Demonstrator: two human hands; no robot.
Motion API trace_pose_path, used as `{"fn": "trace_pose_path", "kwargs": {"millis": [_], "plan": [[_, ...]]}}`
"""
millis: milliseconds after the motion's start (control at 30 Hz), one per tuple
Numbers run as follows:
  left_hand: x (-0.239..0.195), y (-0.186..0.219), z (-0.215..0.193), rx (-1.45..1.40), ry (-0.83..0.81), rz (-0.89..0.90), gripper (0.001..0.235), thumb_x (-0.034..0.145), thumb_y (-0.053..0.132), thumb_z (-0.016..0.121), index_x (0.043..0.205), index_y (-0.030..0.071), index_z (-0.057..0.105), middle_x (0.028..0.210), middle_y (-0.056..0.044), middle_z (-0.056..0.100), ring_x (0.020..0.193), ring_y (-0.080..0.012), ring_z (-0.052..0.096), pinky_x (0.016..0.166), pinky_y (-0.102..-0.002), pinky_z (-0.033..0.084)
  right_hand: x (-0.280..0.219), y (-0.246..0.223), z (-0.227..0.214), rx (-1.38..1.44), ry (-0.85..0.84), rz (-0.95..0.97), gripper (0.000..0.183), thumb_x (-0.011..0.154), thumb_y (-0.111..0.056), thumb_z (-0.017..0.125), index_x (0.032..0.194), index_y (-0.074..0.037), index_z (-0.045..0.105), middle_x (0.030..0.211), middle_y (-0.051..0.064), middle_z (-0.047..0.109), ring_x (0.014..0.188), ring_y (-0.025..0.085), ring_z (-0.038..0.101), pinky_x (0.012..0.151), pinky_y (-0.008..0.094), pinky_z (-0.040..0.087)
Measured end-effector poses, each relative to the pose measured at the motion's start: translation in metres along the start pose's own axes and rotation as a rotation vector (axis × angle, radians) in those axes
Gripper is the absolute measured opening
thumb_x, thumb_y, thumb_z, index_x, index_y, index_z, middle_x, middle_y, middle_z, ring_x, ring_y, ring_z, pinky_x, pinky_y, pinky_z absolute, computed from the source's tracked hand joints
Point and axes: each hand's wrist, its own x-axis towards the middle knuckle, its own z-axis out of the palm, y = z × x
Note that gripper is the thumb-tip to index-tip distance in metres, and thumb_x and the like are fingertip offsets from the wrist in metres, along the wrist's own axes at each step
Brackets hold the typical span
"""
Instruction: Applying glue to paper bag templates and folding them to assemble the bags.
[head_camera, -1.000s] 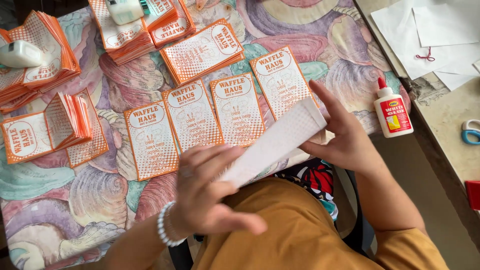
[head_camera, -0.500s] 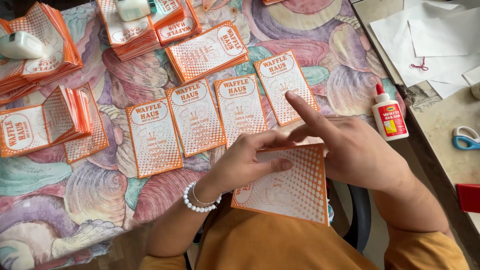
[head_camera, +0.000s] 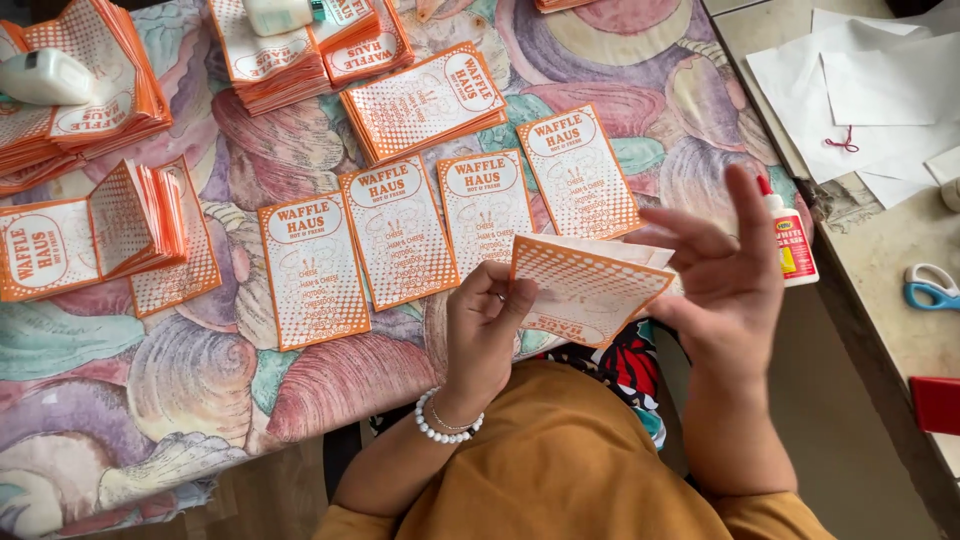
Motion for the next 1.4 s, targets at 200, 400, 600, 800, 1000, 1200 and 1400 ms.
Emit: {"fn": "trace_pose_path", "kwargs": {"millis": [200, 400, 600, 800, 1000, 1200, 1400], "plan": [[0.008, 0.022, -0.006, 0.22, -0.153, 0.166, 0.054, 0.087, 0.034, 0.08, 0.124, 0.0, 0.06, 0.121, -0.011, 0.067, 0.117, -0.0206, 0.064, 0.108, -0.032, 0.052, -0.002, 0.006, 0.016, -0.32, 0.224, -0.09, 0.091, 0.081, 0.01, 0.08, 0.159, 0.004, 0.032, 0.16, 0.018, 0.047, 0.095, 0.022, 0.068, 0.091, 0.035, 0.061], [0.029, 0.061, 0.01, 0.484, -0.124, 0.229, 0.011, 0.095, 0.021, 0.074, 0.101, 0.013, 0.076, 0.096, -0.001, 0.079, 0.089, -0.0106, 0.076, 0.082, -0.023, 0.058, -0.001, 0.001, 0.025, -0.328, 0.219, -0.112, 0.094, 0.08, 0.009, 0.08, 0.16, 0.004, 0.031, 0.152, 0.022, 0.054, 0.097, 0.035, 0.072, 0.098, 0.041, 0.062], [0.026, 0.05, 0.011, 0.343, -0.125, 0.175, 0.013, 0.094, 0.014, 0.076, 0.104, 0.008, 0.07, 0.101, -0.005, 0.078, 0.095, -0.0135, 0.078, 0.086, -0.022, 0.059, -0.004, 0.009, 0.017, -0.308, 0.286, -0.188, 0.09, 0.083, 0.013, 0.078, 0.16, 0.004, 0.032, 0.168, 0.017, 0.039, 0.089, 0.034, 0.07, 0.082, 0.038, 0.063], [0.024, 0.059, 0.015, 0.336, -0.147, 0.397, 0.004, 0.101, 0.016, 0.068, 0.1, 0.012, 0.066, 0.099, -0.007, 0.077, 0.099, -0.0118, 0.076, 0.121, -0.042, 0.05, -0.005, 0.011, 0.009, -0.311, 0.262, -0.236, 0.095, 0.081, 0.015, 0.079, 0.161, 0.005, 0.03, 0.138, 0.03, 0.061, 0.08, 0.032, 0.07, 0.086, 0.042, 0.064], [0.02, 0.049, 0.008, 0.404, -0.116, 0.388, 0.008, 0.1, 0.021, 0.07, 0.103, 0.015, 0.074, 0.099, 0.001, 0.077, 0.121, -0.0253, 0.07, 0.124, -0.046, 0.05, 0.0, 0.001, 0.006, -0.432, 0.199, -0.253, 0.063, 0.084, 0.004, 0.079, 0.139, 0.005, 0.048, 0.09, 0.021, 0.067, 0.086, 0.025, 0.07, 0.131, 0.037, 0.04], [0.017, 0.055, 0.017, 0.419, -0.075, 0.446, 0.009, 0.099, 0.015, 0.07, 0.1, 0.007, 0.067, 0.093, -0.004, 0.076, 0.084, -0.017, 0.078, 0.125, -0.049, 0.047, 0.005, -0.016, 0.006, -0.505, 0.058, -0.284, 0.052, 0.09, 0.015, 0.077, 0.135, 0.009, 0.052, 0.095, 0.027, 0.069, 0.088, 0.029, 0.072, 0.094, 0.037, 0.056], [0.017, 0.07, 0.024, 0.437, -0.107, 0.416, 0.01, 0.1, 0.02, 0.067, 0.098, 0.01, 0.067, 0.096, -0.007, 0.078, 0.089, -0.0152, 0.078, 0.124, -0.049, 0.047, 0.026, -0.055, 0.031, -1.051, -0.143, -0.532, 0.036, 0.096, -0.014, 0.08, 0.116, 0.015, 0.071, 0.112, 0.027, 0.073, 0.108, 0.046, 0.065, 0.103, 0.052, 0.052]]}}
